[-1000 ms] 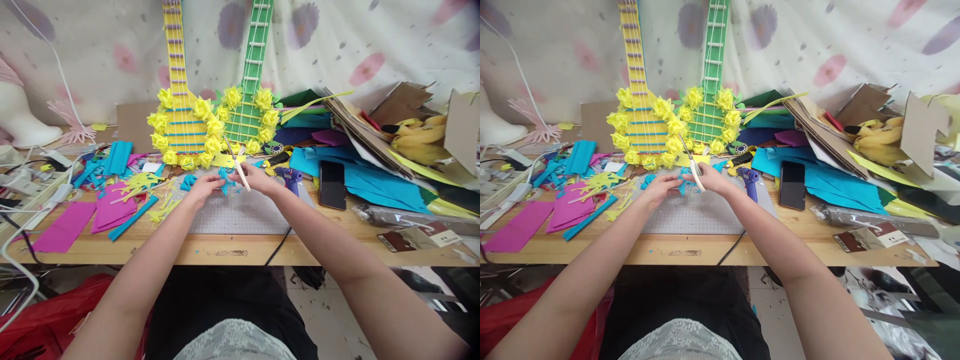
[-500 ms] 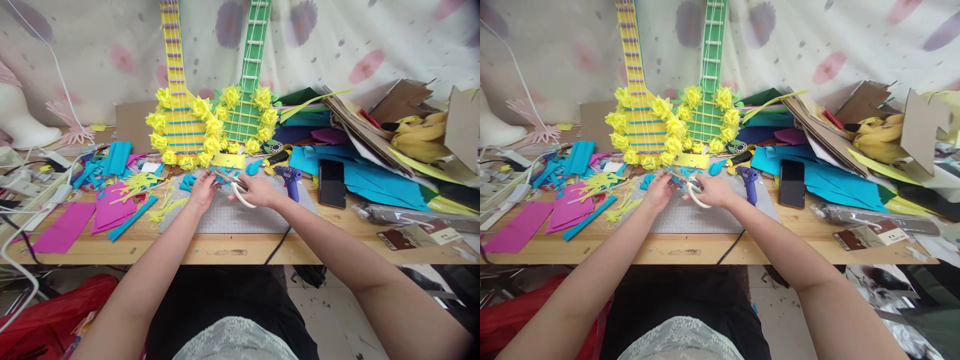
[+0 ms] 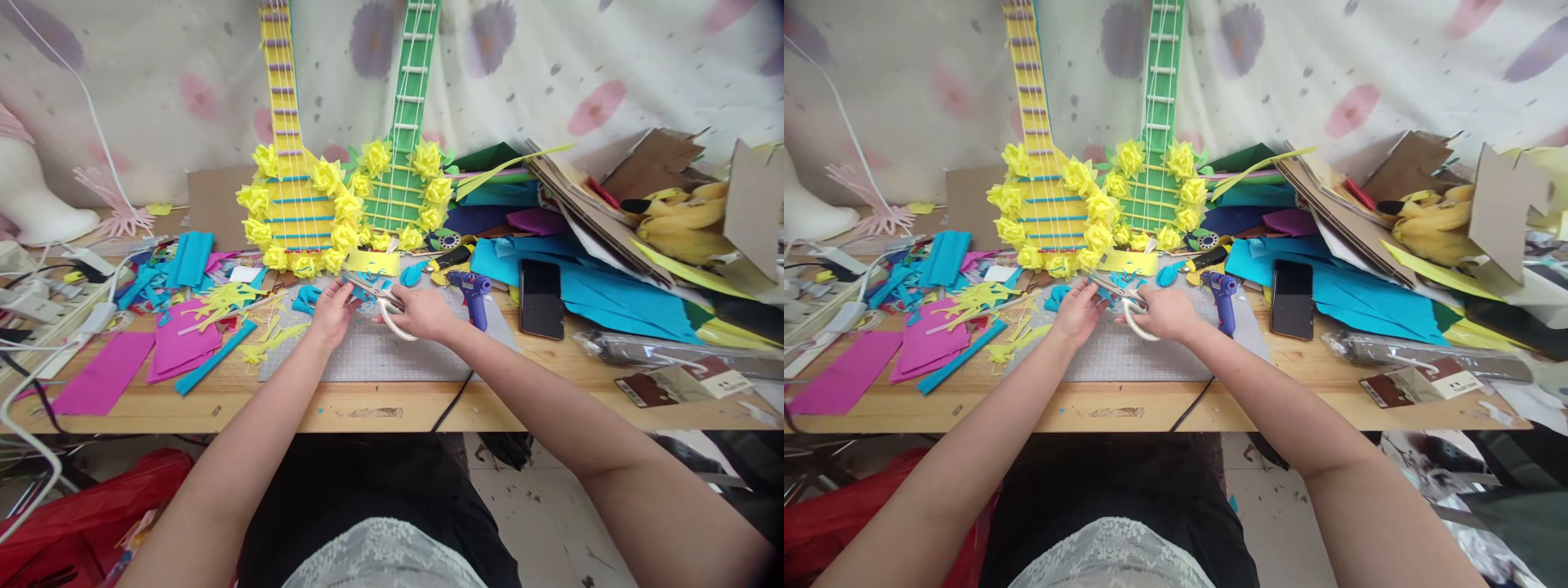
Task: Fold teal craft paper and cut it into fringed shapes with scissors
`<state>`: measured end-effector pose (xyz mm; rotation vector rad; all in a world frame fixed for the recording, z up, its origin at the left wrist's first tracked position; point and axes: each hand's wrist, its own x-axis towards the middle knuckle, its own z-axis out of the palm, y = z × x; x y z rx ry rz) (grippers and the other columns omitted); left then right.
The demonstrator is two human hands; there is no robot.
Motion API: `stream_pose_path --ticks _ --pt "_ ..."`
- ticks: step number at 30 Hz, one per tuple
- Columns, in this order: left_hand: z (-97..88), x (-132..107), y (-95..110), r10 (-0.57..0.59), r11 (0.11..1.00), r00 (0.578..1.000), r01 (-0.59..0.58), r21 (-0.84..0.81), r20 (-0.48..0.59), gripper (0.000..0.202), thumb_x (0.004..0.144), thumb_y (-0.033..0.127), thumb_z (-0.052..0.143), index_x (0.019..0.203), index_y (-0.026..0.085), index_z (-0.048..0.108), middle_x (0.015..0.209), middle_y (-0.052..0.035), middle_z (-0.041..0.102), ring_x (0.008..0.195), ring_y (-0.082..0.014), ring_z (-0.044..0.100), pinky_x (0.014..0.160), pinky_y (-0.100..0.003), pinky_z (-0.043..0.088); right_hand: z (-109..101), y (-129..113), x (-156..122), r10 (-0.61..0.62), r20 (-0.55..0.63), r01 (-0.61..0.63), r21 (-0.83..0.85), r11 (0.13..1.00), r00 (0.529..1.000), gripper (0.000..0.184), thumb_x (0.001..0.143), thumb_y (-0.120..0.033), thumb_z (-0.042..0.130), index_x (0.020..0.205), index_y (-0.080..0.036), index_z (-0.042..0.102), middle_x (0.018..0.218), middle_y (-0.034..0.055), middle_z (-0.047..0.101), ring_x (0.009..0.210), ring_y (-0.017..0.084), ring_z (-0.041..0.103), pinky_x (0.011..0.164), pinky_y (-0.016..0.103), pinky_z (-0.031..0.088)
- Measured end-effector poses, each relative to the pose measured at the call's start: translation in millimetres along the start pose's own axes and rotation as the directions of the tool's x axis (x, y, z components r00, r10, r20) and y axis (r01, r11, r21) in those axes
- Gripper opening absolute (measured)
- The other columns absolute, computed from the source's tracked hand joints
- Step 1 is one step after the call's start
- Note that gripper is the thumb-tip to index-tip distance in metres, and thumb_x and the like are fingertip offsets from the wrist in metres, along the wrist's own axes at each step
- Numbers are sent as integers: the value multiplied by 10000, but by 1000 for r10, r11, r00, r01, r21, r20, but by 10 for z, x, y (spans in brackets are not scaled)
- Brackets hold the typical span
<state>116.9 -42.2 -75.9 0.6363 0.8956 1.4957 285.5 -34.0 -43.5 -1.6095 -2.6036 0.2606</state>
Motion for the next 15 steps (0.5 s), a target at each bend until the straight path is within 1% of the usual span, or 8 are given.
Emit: stream_pose_path --ticks 3,5,7,8,11,13,15 --pt "-11 16 -20 -7 1000 1000 7 -2 -3 207 652 233 758 758 183 588 711 34 659 627 -101 611 694 -260 478 38 21 1 9 -9 -9 -4 1000 1000 562 830 -703 391 957 -198 600 906 115 718 798 254 653 577 281 302" --pt "-29 36 -41 -4 1000 1000 5 14 -26 236 633 254 773 754 177 586 717 27 663 633 -102 613 687 -255 478 66 65 -8 30 -16 -30 7 1000 999 548 846 -686 379 950 -201 612 910 112 720 805 254 655 576 283 307" --pt "-59 65 -67 18 999 996 -14 39 -82 264 615 276 785 746 171 582 706 21 660 634 -100 612 681 -245 478 88 131 -25 70 -13 -70 19 997 997 536 858 -665 373 956 -199 619 904 112 721 803 252 658 572 286 312" --pt "-76 82 -79 37 998 991 -31 51 -127 279 604 283 792 737 170 574 689 25 652 627 -94 607 673 -237 478 97 167 -35 93 1 -93 19 995 996 528 858 -654 381 959 -196 622 900 115 721 803 254 660 571 288 318" --pt "-123 129 -100 136 990 951 -121 72 -277 315 575 290 806 713 176 546 644 50 610 602 -73 580 639 -207 475 108 247 -59 126 57 -125 -20 992 990 441 838 -576 477 922 -174 638 921 139 715 837 268 658 593 296 356" --pt "-145 149 -99 207 978 928 -189 89 -310 321 573 294 806 707 180 538 638 58 591 606 -70 576 630 -195 475 101 262 -78 108 80 -107 -16 994 991 348 796 -484 571 911 -164 644 966 147 707 879 269 651 637 298 394" --pt "-163 159 -91 243 970 920 -223 97 -309 316 575 286 804 709 182 538 639 62 584 607 -70 576 628 -196 478 80 265 -124 51 52 -54 58 997 997 321 745 -394 641 969 -163 636 1039 134 692 935 260 638 702 294 427"
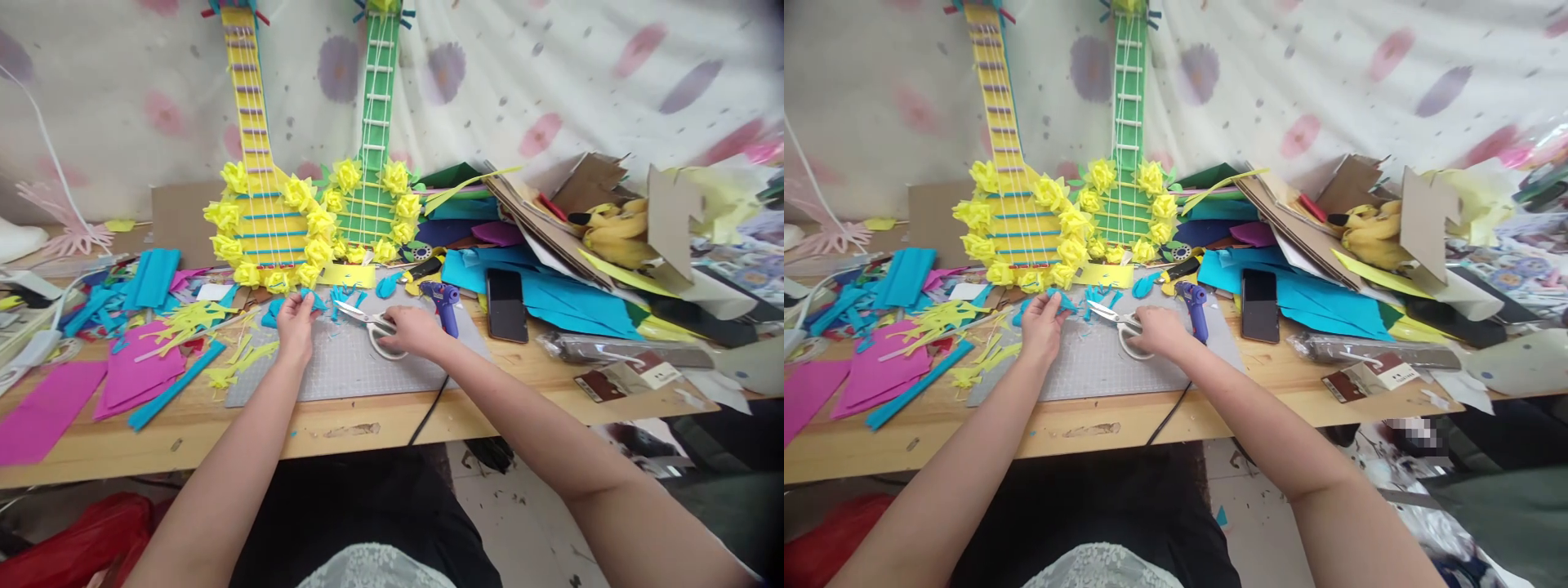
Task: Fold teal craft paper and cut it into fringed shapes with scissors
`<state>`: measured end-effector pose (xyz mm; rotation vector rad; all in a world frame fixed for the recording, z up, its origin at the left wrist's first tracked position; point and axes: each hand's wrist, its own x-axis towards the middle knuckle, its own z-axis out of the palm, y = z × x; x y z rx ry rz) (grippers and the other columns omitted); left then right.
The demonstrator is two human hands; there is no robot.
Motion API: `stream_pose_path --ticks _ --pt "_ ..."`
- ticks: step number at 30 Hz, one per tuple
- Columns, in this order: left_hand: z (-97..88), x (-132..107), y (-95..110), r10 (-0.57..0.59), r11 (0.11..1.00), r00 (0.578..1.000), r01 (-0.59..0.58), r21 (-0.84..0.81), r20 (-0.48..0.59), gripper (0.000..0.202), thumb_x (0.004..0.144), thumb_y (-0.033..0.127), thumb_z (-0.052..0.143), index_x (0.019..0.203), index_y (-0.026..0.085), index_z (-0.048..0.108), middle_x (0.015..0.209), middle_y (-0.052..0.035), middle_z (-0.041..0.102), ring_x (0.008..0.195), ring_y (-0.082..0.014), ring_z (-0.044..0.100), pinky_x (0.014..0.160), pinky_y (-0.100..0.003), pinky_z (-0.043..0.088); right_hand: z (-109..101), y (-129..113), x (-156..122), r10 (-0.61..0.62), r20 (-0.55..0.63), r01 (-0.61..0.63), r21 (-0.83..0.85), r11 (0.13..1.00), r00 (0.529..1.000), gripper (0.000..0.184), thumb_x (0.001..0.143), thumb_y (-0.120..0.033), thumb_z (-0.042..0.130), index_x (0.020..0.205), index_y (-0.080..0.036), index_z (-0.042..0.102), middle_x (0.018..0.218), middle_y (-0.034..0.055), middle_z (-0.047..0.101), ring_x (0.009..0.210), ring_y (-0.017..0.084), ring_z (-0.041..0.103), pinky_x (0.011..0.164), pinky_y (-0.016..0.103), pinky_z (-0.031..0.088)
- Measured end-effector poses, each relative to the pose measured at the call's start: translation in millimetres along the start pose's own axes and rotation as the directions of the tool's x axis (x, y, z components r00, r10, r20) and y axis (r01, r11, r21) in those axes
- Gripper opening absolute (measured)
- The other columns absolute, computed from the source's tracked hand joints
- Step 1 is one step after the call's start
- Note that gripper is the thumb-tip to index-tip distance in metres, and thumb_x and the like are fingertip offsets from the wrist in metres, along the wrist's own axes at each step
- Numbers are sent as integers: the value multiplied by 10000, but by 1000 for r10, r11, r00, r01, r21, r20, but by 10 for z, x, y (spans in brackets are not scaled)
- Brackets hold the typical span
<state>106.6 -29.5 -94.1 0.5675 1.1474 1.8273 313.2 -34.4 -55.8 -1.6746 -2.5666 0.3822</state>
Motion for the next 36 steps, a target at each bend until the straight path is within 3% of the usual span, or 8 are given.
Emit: stream_pose_path --ticks 3,5,8,10,13,14,25,36 --pt "-35 23 12 -25 999 1000 25 -20 -13 305 593 265 798 709 179 529 630 65 586 589 -75 579 628 -211 485 -45 104 -176 -55 -194 87 162 983 979 293 763 -296 607 1034 -183 605 1072 90 680 958 218 630 780 282 450" --pt "-61 45 21 -60 997 998 60 -46 -6 285 622 254 784 711 180 524 624 60 599 590 -83 594 631 -219 488 -72 318 -359 59 -426 45 230 972 903 194 826 -248 484 971 -190 600 990 82 685 873 187 636 778 282 462" --pt "-79 77 37 -114 990 993 115 -86 12 229 668 227 755 707 181 534 612 45 621 595 -91 611 639 -222 493 -66 849 -622 321 -761 -172 272 947 563 234 850 -224 372 968 -172 567 992 125 661 896 211 618 822 328 465" --pt "-73 85 45 -137 985 990 138 -103 12 195 689 207 738 702 178 546 609 37 633 585 -88 609 640 -219 494 -13 1226 -724 407 -789 -326 277 904 460 295 808 -182 375 1051 -157 541 1082 151 638 1027 252 583 885 378 449" --pt "-59 70 48 -145 984 989 146 -104 10 181 692 194 732 690 174 552 599 36 636 568 -83 599 634 -213 492 112 1596 -754 343 -615 -360 101 927 710 397 704 -125 428 1087 -150 528 1118 156 640 1170 300 512 957 429 411" --pt "-58 59 47 -142 984 990 142 -103 12 181 690 191 732 684 174 552 594 38 633 565 -81 596 633 -213 492 151 1650 -745 323 -600 -362 60 930 731 415 700 -113 426 1102 -151 523 1133 156 641 1231 310 469 988 448 386" --pt "-98 13 44 -109 987 992 116 -113 64 214 656 175 757 649 177 542 576 47 616 608 -104 629 695 -246 497 154 1686 -800 343 -646 -388 77 918 682 375 704 -104 414 1066 -151 504 1048 156 669 1115 316 518 944 430 390" --pt "-125 92 -3 -191 958 979 203 -202 76 163 743 111 680 622 144 576 584 11 633 605 -91 630 699 -222 503 262 1724 -1034 356 -591 -382 86 920 724 263 703 -159 453 957 -180 519 985 142 668 955 315 583 793 433 454"
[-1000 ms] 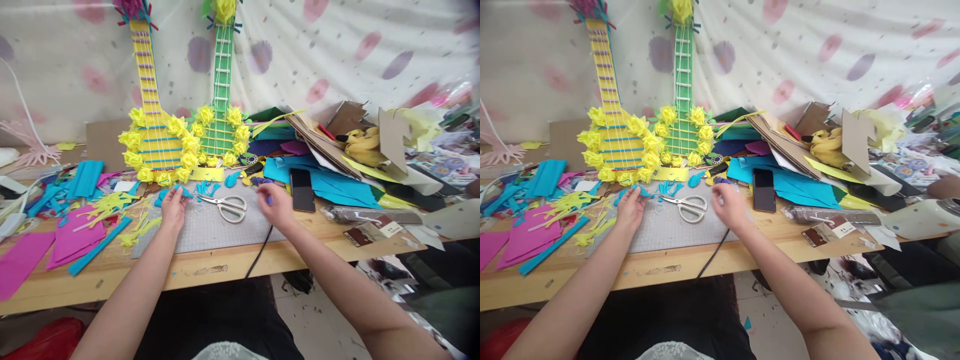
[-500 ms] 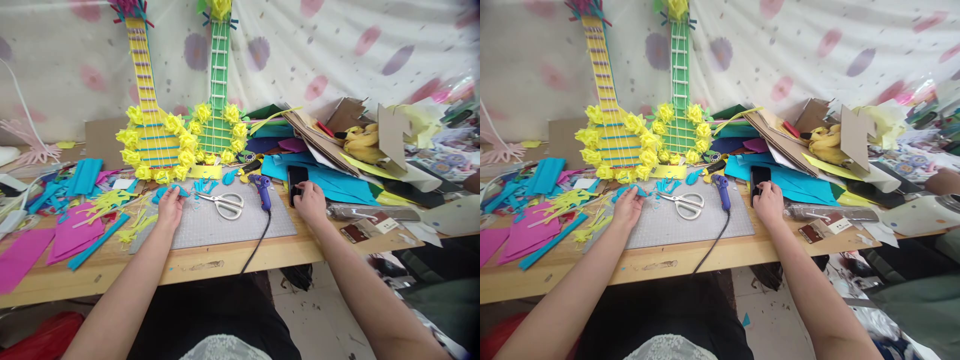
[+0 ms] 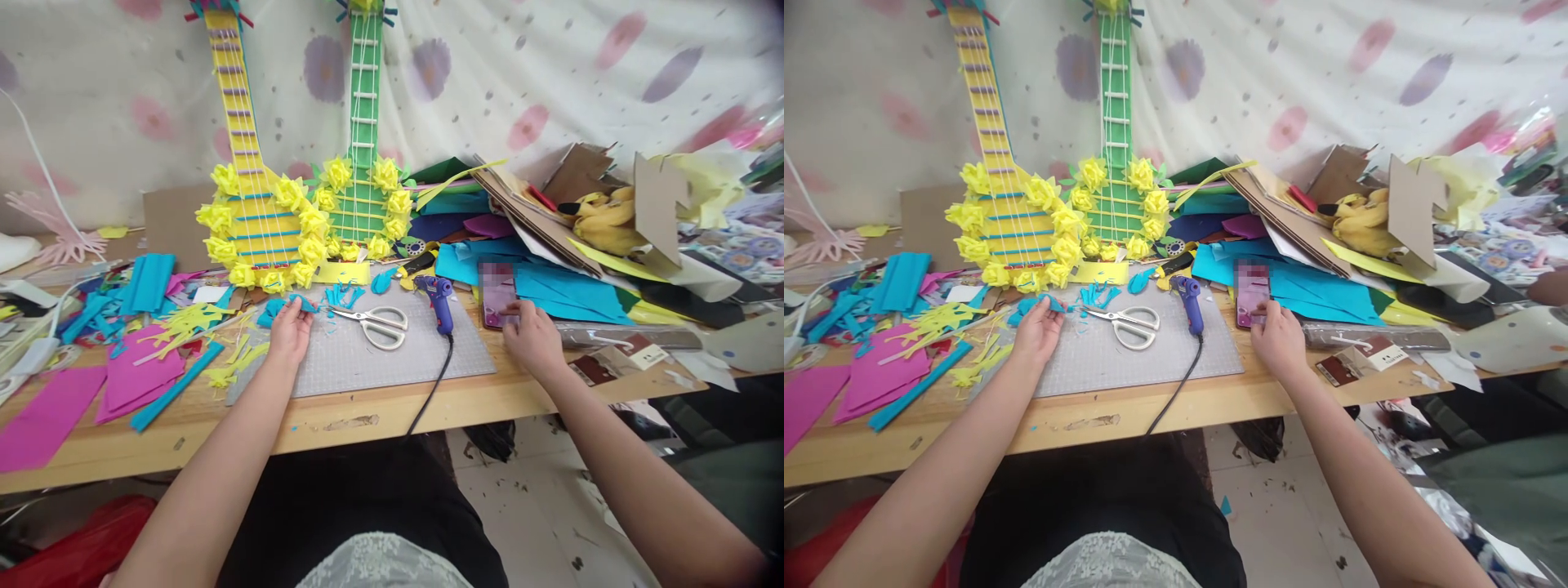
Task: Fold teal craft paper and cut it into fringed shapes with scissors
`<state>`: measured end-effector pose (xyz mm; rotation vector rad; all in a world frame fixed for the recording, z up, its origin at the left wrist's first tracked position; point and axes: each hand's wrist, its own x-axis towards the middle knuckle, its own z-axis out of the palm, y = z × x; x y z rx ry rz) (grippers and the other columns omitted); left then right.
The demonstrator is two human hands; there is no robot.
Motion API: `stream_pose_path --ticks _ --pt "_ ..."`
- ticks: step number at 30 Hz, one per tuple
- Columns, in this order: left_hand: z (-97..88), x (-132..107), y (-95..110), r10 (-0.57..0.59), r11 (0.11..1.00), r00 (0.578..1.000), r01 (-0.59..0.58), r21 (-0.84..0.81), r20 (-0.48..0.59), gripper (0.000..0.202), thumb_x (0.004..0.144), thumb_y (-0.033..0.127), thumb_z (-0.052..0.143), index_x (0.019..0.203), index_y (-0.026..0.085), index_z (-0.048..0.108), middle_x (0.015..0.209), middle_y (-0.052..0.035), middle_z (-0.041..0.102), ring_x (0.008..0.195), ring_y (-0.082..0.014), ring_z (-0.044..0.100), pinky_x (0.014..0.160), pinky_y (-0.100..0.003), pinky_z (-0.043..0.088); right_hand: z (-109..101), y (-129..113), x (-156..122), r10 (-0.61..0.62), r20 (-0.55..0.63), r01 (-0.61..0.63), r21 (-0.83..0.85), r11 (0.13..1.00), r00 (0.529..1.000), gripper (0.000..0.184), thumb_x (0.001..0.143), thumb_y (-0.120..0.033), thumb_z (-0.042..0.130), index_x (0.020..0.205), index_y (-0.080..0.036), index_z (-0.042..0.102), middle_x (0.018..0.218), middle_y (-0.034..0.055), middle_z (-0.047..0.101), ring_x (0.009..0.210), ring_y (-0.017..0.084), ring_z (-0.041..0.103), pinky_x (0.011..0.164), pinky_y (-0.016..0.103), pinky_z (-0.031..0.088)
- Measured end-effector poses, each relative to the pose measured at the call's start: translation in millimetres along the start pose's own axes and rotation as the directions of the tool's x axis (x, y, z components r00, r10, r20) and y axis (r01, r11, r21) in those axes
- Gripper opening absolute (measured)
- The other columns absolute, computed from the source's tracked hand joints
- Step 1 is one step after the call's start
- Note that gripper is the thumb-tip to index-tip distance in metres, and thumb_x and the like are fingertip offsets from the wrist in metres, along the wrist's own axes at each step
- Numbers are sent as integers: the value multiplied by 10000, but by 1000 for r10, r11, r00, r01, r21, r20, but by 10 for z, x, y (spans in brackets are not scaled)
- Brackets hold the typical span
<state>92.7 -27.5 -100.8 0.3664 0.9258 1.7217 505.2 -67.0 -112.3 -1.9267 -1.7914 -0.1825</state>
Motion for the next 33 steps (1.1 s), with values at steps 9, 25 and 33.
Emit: stream_pose_path --ticks 9,25,33 --pt "30 21 9 -77 997 997 77 33 19 160 729 104 682 631 146 563 587 3 632 608 -103 623 701 -240 484 145 -12 418 53 25 -54 16 998 998 458 659 -98 451 1114 -109 502 1154 197 614 1108 340 535 873 475 463" --pt "26 11 -2 -59 998 997 58 13 48 177 755 97 659 627 162 556 577 13 616 616 -100 616 711 -236 486 192 0 132 -52 -205 75 104 992 977 427 625 -60 409 1032 -147 502 1060 146 657 1028 316 562 863 483 465" --pt "47 -3 20 -73 997 997 72 10 30 176 753 97 660 631 164 553 587 13 622 608 -95 613 718 -236 490 311 -29 204 -42 -223 53 40 998 974 403 640 -91 433 1030 -157 510 1047 141 654 1043 297 560 945 474 420"
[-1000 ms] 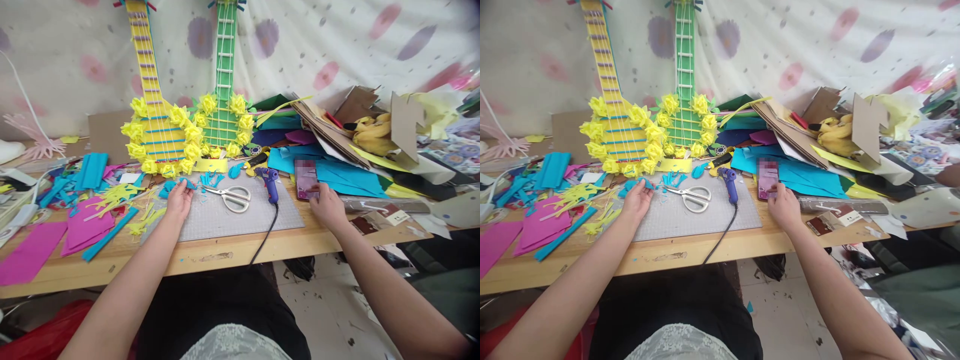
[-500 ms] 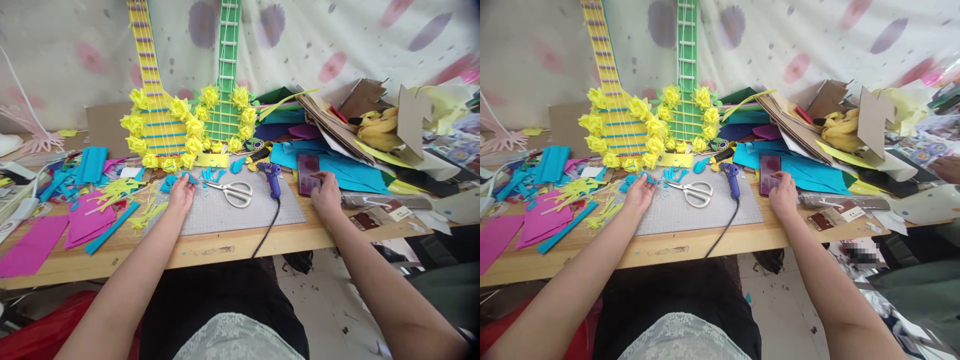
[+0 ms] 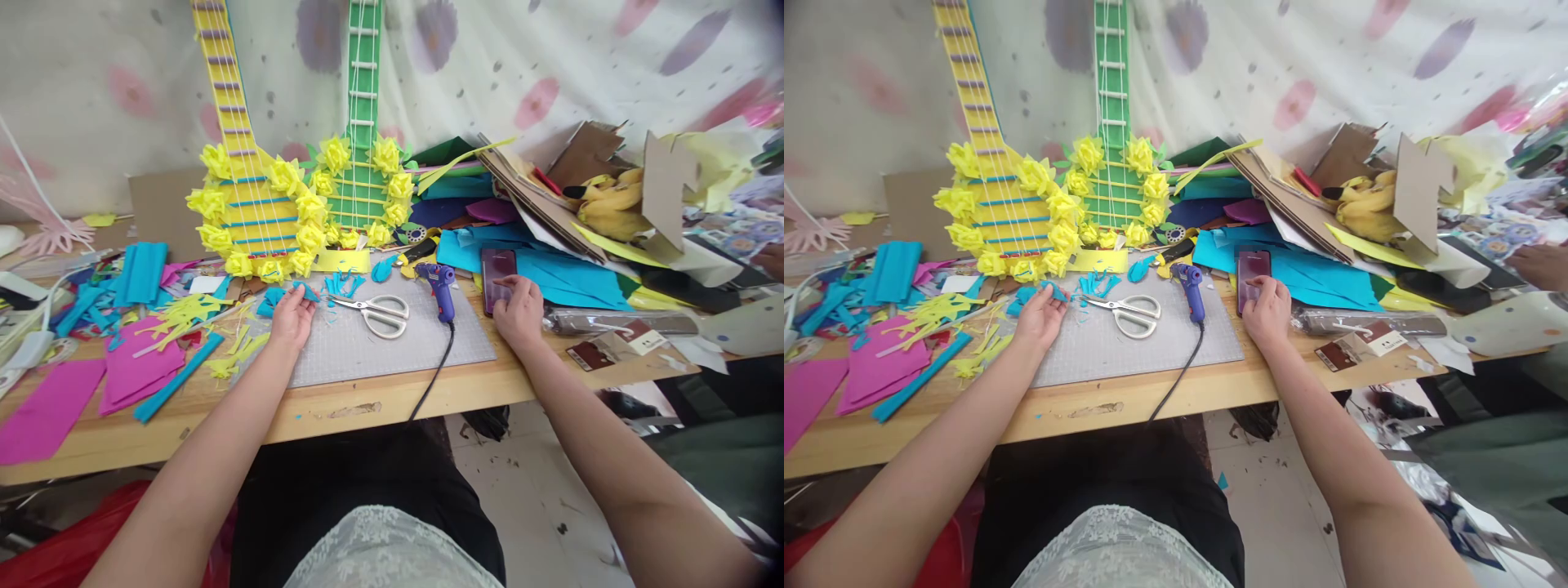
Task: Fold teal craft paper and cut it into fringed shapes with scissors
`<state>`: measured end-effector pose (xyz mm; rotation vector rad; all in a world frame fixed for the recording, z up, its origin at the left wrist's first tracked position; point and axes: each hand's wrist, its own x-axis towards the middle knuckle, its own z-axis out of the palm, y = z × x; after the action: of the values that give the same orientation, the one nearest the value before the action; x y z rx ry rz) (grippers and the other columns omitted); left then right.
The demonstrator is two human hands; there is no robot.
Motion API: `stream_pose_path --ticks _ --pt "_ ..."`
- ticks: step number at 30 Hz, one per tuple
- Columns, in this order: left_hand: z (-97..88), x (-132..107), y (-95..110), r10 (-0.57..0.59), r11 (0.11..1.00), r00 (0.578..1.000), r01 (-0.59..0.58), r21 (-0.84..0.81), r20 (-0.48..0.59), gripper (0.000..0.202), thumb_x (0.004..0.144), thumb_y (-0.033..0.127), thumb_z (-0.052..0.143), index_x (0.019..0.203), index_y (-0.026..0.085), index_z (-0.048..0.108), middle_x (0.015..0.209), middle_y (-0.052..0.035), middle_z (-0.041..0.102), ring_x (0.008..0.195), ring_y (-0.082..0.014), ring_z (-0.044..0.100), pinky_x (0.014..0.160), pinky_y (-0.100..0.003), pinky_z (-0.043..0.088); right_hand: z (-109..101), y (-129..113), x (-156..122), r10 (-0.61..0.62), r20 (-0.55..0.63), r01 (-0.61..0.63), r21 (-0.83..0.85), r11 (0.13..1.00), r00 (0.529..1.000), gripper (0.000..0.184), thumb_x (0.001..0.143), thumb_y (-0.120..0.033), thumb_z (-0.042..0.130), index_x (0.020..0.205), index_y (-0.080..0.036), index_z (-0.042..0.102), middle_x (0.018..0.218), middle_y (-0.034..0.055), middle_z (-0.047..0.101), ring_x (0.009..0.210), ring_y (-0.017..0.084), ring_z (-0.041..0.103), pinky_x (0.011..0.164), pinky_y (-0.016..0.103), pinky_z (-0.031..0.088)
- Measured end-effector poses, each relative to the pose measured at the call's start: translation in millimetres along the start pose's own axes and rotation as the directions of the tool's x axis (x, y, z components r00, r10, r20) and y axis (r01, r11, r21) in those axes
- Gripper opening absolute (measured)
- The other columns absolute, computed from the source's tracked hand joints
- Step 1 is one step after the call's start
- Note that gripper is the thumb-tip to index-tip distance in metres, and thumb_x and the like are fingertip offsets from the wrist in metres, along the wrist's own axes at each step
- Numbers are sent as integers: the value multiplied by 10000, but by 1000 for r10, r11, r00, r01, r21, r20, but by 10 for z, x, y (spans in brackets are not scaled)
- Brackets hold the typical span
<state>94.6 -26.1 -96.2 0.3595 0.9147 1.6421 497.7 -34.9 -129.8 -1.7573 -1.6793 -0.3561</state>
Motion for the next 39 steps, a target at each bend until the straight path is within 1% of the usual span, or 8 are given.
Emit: stream_pose_path --ticks 4,11,17,20,24,28,34,39 --pt "9 -2 13 -15 1000 1000 15 -10 -19 176 741 97 674 638 166 548 586 17 618 614 -95 615 729 -239 496 7 -5 -7 28 28 -28 5 1000 999 388 645 -109 428 1018 -162 524 1036 136 661 1039 307 557 943 494 410" --pt "14 39 -9 -14 1000 1000 13 -12 -15 175 730 110 691 636 166 554 588 21 610 624 -93 614 734 -237 502 -71 -18 -10 150 -14 -150 -9 989 989 377 650 -108 413 1004 -163 532 1044 144 657 1056 328 541 950 525 386" --pt "21 44 -15 -11 1000 1000 11 -12 -20 184 722 110 704 637 167 550 595 24 606 629 -91 611 749 -244 505 -85 66 -1 218 -49 -219 -7 976 975 371 625 -87 427 977 -149 525 1002 146 676 1066 324 534 960 514 389" --pt "27 35 -6 -14 1000 999 13 -28 -34 178 740 100 680 635 166 552 594 23 605 628 -88 607 749 -241 507 -95 102 -7 244 -22 -244 -2 970 970 387 626 -81 424 996 -149 518 982 150 679 1060 325 532 954 528 384" --pt "29 32 2 -17 1000 999 16 -24 -39 185 740 95 677 627 164 548 591 25 605 625 -84 608 745 -236 511 -120 61 -31 151 14 -151 4 988 988 393 654 -96 428 1034 -148 514 1043 149 665 1078 316 519 958 496 389" --pt "30 28 4 -5 1000 1000 5 -16 -31 188 744 103 677 622 165 548 579 23 606 606 -81 607 727 -227 522 -141 -7 -34 58 115 -56 -22 998 992 338 675 -118 435 993 -167 541 1018 136 664 1039 307 530 937 457 408" --pt "33 27 5 -9 1000 999 9 -30 -31 188 769 96 648 626 165 548 582 15 614 605 -81 612 715 -222 530 -156 34 -24 154 64 -152 -32 988 986 309 662 -101 438 945 -185 528 953 123 666 1002 307 532 925 485 400" --pt "20 39 5 -2 999 1000 1 -33 -28 203 749 108 679 621 169 535 587 18 608 605 -79 608 717 -218 524 -149 81 -30 217 -55 -217 -8 976 975 280 648 -95 430 898 -199 501 883 110 632 1059 317 484 975 540 341"
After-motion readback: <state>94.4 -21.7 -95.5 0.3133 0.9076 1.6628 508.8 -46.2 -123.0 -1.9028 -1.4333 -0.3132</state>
